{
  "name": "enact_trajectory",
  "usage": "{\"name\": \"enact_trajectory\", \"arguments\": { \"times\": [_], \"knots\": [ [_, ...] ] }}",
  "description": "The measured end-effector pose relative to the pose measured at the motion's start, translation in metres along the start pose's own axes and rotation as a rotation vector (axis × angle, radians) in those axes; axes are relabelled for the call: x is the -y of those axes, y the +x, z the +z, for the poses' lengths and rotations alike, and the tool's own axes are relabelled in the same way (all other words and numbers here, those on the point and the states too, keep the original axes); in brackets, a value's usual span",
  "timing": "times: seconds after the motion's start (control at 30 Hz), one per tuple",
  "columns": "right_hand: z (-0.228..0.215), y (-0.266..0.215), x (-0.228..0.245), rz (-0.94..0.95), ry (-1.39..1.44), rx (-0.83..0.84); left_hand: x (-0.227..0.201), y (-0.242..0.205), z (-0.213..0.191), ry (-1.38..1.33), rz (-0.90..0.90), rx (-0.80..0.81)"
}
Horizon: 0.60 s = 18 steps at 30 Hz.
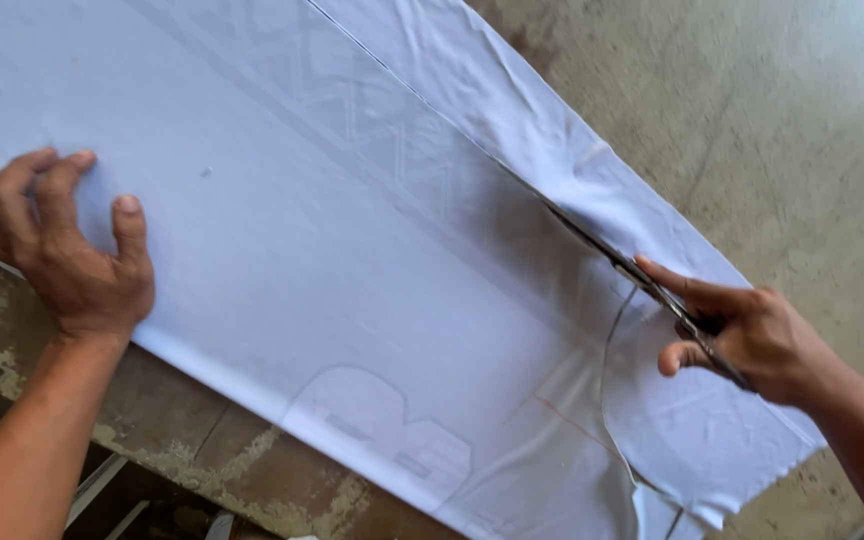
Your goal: The person uses a ruler and orange chalk to mark measurements on a piece of white fabric, then uses large shears to cut along the marked lines.
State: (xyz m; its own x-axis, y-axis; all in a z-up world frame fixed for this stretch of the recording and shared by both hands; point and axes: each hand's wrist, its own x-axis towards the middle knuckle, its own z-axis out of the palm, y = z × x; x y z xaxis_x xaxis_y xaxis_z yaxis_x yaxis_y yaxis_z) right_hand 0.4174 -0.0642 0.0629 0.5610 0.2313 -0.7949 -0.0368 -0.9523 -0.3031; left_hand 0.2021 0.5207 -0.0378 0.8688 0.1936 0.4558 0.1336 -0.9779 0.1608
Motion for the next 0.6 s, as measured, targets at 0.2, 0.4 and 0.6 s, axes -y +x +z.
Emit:
{"name": "enact_trajectory", "arguments": {
  "times": [0.2, 0.4, 0.6],
  "knots": [
    [0.002, 0.002, -0.014, -0.031, -0.157, -0.077, -0.002, 0.0, -0.001, -0.008, -0.014, 0.019],
    [-0.008, 0.004, 0.032, 0.022, -0.023, -0.008, -0.002, 0.002, -0.002, -0.001, -0.044, 0.029],
    [-0.003, 0.019, 0.061, 0.0, 0.054, -0.018, -0.006, 0.007, -0.003, -0.004, -0.058, 0.036]
  ]
}}
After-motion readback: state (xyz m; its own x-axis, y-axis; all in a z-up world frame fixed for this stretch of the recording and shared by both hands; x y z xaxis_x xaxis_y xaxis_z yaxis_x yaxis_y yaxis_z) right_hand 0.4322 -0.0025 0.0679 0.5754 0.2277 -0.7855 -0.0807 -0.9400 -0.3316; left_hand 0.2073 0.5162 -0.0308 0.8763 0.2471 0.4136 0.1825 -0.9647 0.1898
